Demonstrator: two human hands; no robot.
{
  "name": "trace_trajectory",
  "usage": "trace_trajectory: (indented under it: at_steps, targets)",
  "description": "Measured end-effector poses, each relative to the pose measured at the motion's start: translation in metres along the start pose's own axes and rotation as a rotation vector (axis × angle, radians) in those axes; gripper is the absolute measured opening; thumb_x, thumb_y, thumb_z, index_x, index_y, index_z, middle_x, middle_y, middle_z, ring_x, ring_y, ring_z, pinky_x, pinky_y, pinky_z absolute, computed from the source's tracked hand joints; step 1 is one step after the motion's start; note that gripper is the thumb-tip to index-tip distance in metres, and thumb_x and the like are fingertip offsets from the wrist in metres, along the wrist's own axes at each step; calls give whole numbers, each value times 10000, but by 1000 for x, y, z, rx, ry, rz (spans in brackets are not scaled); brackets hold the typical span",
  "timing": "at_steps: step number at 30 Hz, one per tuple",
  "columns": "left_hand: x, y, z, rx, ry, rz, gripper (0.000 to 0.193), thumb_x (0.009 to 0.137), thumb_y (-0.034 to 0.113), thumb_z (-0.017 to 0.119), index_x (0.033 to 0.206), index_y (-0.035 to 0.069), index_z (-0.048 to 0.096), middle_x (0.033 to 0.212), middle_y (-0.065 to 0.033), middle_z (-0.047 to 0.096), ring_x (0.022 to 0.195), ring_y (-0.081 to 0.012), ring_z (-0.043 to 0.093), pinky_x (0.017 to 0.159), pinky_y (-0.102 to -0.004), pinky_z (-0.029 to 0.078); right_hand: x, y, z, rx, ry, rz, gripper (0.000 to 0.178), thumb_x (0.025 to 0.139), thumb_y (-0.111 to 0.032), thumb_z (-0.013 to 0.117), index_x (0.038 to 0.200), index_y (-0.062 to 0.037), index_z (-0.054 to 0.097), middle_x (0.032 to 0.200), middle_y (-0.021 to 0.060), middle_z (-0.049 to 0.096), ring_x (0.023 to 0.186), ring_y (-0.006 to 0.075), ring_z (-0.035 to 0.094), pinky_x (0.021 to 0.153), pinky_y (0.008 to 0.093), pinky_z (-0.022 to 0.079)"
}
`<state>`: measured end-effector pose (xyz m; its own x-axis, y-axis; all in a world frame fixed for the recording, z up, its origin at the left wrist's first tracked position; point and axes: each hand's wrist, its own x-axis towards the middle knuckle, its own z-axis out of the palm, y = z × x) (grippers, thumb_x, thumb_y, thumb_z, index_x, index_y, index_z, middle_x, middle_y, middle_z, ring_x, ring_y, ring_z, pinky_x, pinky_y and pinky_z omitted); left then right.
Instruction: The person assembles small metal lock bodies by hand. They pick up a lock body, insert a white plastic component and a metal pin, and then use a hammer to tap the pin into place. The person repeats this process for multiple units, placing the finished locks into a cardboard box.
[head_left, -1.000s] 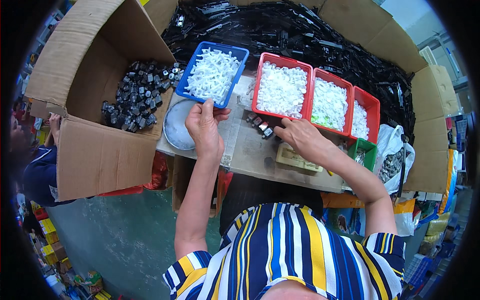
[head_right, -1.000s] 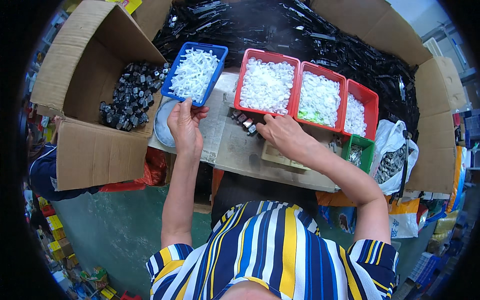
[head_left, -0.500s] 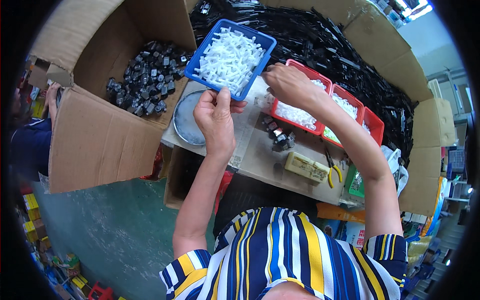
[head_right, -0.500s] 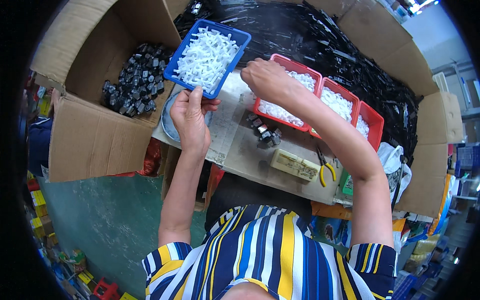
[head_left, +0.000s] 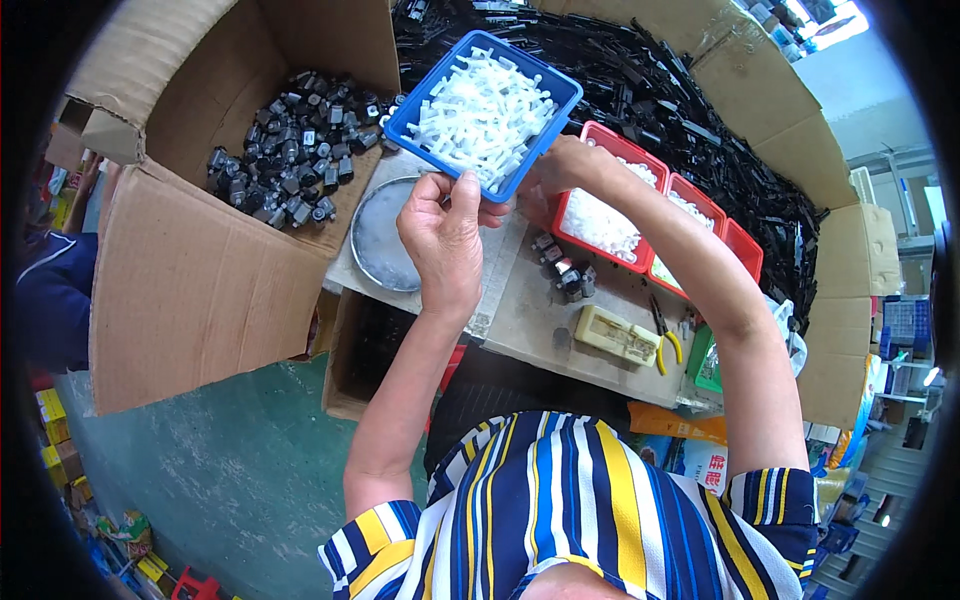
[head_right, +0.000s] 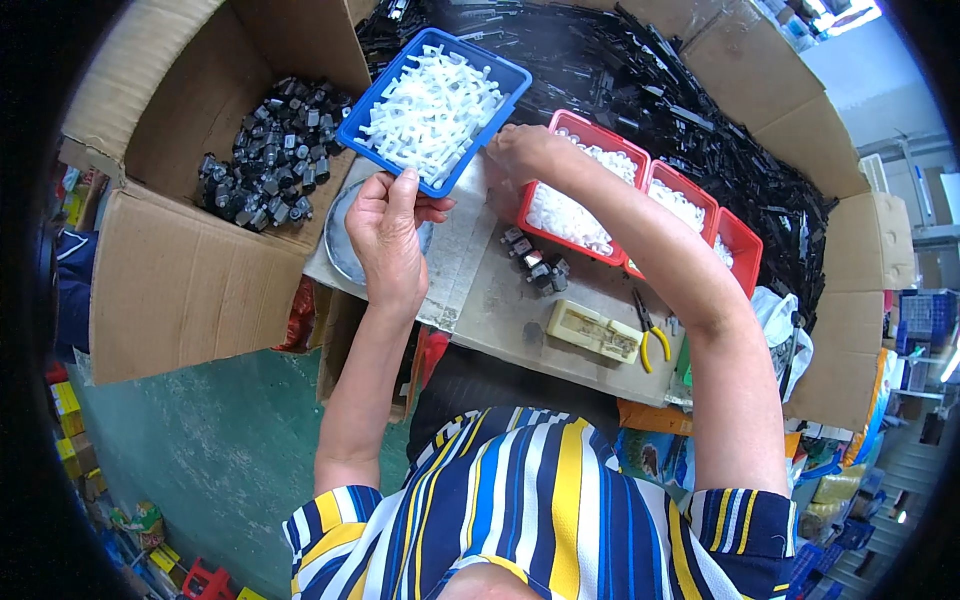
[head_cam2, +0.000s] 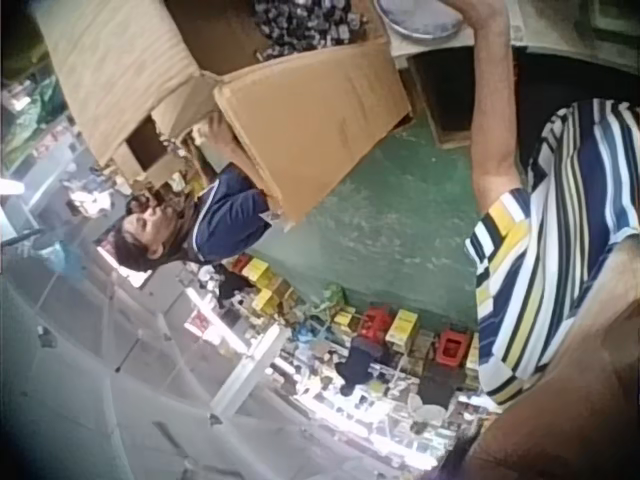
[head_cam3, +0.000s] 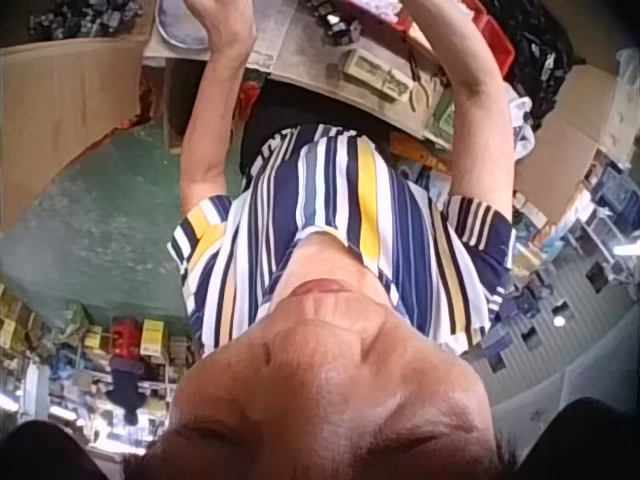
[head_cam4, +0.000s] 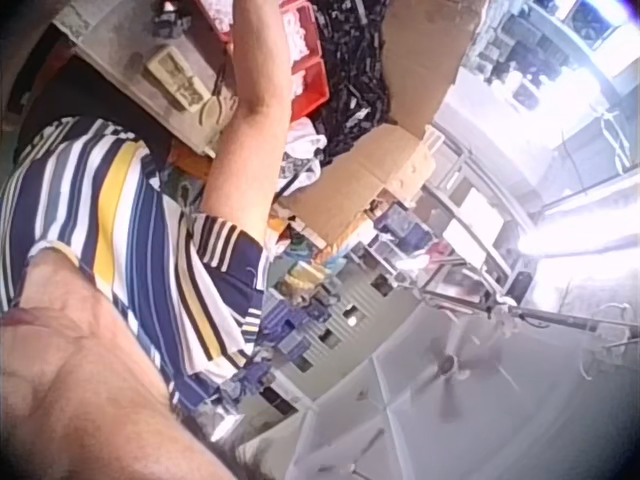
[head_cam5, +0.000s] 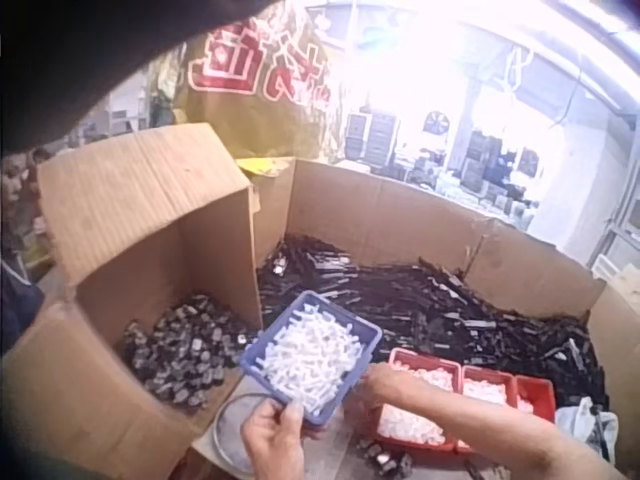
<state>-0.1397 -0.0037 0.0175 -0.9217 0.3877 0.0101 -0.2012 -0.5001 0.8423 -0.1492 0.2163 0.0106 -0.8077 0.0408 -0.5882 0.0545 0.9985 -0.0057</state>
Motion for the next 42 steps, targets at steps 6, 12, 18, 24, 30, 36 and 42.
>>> trace_trajectory:
  at_steps: [6,12,18,24,30,36,42]
  targets:
    - [0,-1,-1,16,1,2,209,989,191,629,870,20,615,788,-81,692,639,-149,675,609,-255,531,-12,1,-16,123,-25,-15,765,713,-289,833,1388,-73,541,1348,175,602,1249,312,577,1043,373,473]
    - [1,1,-6,8,5,8,194,987,178,624,881,15,624,797,-83,699,643,-151,680,601,-250,534,-6,-13,-3,173,-18,-9,848,647,-292,873,1376,-18,536,1235,192,644,1230,313,588,1015,393,491]
    - [5,4,-6,-2,49,30,201,981,144,622,842,3,592,766,-104,690,614,-151,674,579,-252,531,2,-19,18,441,260,-73,796,673,-229,847,1361,-6,514,1230,270,542,1184,397,575,1005,431,486]
    - [7,5,-7,9,35,45,210,985,153,627,837,10,586,779,-110,695,622,-158,679,583,-254,528,17,-22,37,475,463,-139,664,749,-193,799,1349,-47,555,1259,259,511,1162,412,575,1001,441,483]
    - [8,3,-10,20,16,61,198,987,156,629,867,1,602,795,-105,700,639,-157,681,592,-253,525,35,-17,55,509,616,-264,404,779,-54,692,1180,-55,649,1127,202,620,1117,369,602,940,412,505]
    - [6,4,-13,54,38,61,181,989,149,618,878,6,611,790,-94,696,632,-155,674,593,-251,523,36,-5,48,628,667,-234,294,750,46,675,1038,-15,666,955,170,694,878,307,708,755,388,571]
    - [4,7,-24,110,55,72,176,989,148,614,869,19,611,782,-81,691,643,-154,676,602,-251,524,-22,16,-23,885,581,1,319,749,101,654,1050,-5,655,827,145,695,646,196,714,576,319,568]
